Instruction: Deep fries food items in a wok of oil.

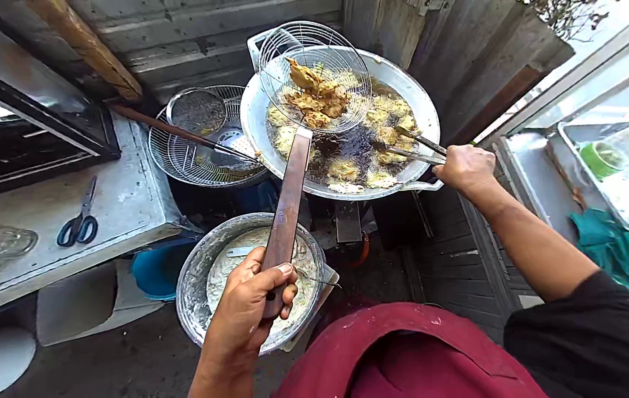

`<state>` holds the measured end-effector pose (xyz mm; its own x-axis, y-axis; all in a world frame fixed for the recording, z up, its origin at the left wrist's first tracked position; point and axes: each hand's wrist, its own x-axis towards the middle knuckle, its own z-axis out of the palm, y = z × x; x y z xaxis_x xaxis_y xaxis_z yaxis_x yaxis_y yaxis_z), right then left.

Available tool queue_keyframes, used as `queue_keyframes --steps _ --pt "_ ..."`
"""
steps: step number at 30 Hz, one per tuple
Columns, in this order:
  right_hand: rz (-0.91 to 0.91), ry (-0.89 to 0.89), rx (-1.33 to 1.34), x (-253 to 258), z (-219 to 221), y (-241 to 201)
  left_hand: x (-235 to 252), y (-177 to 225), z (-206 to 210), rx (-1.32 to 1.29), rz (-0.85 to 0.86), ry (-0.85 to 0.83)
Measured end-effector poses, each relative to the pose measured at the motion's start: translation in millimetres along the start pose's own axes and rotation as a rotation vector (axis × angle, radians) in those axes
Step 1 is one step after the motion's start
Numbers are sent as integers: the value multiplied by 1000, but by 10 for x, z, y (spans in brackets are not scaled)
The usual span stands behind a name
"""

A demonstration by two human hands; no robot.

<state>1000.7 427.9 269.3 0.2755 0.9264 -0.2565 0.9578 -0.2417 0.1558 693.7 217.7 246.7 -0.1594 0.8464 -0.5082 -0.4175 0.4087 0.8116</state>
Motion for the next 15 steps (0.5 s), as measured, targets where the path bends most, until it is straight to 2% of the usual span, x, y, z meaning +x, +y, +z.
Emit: queue_keyframes --steps 6,11,15 --pt "-1 20 42 143 7 323 -27 -30 -31 -6 -7 5" --pt "-6 9 203 379 20 748 -21 -61 -54 11 -32 14" --pt "-24 55 273 302 -153 899 -18 -83 -51 33 -42 11"
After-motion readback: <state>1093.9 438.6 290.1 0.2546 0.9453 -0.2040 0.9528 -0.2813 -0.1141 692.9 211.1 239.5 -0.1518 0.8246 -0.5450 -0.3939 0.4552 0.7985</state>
